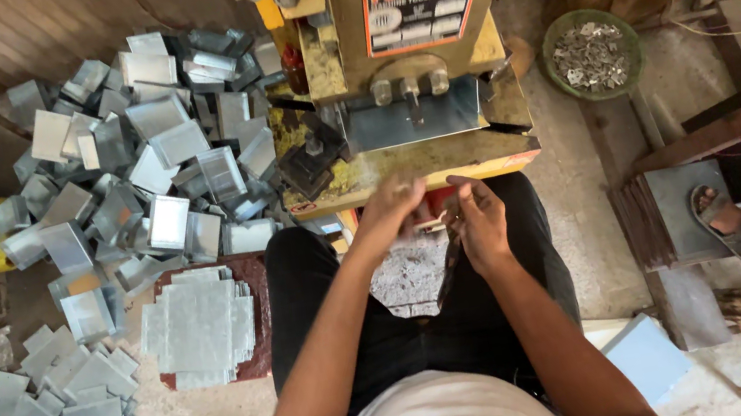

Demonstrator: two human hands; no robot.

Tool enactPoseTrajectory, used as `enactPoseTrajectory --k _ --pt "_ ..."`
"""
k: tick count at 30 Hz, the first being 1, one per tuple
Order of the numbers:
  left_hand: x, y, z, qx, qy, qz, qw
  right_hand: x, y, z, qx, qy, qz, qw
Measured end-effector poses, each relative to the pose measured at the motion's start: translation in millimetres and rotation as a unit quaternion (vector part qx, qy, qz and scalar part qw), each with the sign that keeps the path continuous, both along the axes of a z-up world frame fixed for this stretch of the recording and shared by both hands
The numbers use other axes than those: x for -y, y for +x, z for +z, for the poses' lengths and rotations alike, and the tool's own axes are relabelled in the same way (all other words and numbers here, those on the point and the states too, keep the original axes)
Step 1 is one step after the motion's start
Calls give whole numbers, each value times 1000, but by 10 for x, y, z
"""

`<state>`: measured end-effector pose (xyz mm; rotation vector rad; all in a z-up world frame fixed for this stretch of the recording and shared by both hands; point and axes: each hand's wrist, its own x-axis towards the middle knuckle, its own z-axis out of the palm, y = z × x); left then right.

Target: The person sits on the floor and repeatedly places flat metal sheets into a hydraulic press machine. They operate the press to bend the sheets, then remove the finished pieces and place them into a pile on the floor.

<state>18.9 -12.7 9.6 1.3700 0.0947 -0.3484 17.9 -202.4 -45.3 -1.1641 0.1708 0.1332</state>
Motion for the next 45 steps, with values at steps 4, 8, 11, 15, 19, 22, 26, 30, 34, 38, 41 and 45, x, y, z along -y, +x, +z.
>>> enactPoseTrajectory --k 4,8,11,15,19,22,26,30,34,38,41,45 --pt "377 485 -131 -126 -307 79 940 107 9 -35 -6 54 -2 999" --pt "398 228 140 -177 -276 6 945 230 44 265 -47 159 22 986" --pt "75 -209 436 -128 -116 -61 983 323 64 616 -136 153 -16 979" --pt "-275 -364 448 -67 -95 12 993 585 75 633 -96 210 66 971" --pt "-468 -309 532 -86 -271 61 957 467 201 515 16 108 9 994" --pt "-332 -346 603 -58 -244 91 964 196 161 701 3 148 1 989" --pt "-120 -258 383 73 -6 162 984 -141 118 879 86 67 101 989" --pt "-218 52 -85 120 75 225 964 -234 283 781 55 28 35 997" --pt "-303 196 -161 169 102 225 954 -141 487 663 67 8 26 997" --pt "-236 124 67 134 88 244 956 -70 533 664 54 -46 13 997" --pt "-258 97 183 104 140 243 954 -49 555 639 33 -94 -2 995" --pt "-240 109 129 148 117 283 940 -42 552 604 35 -106 -11 994"
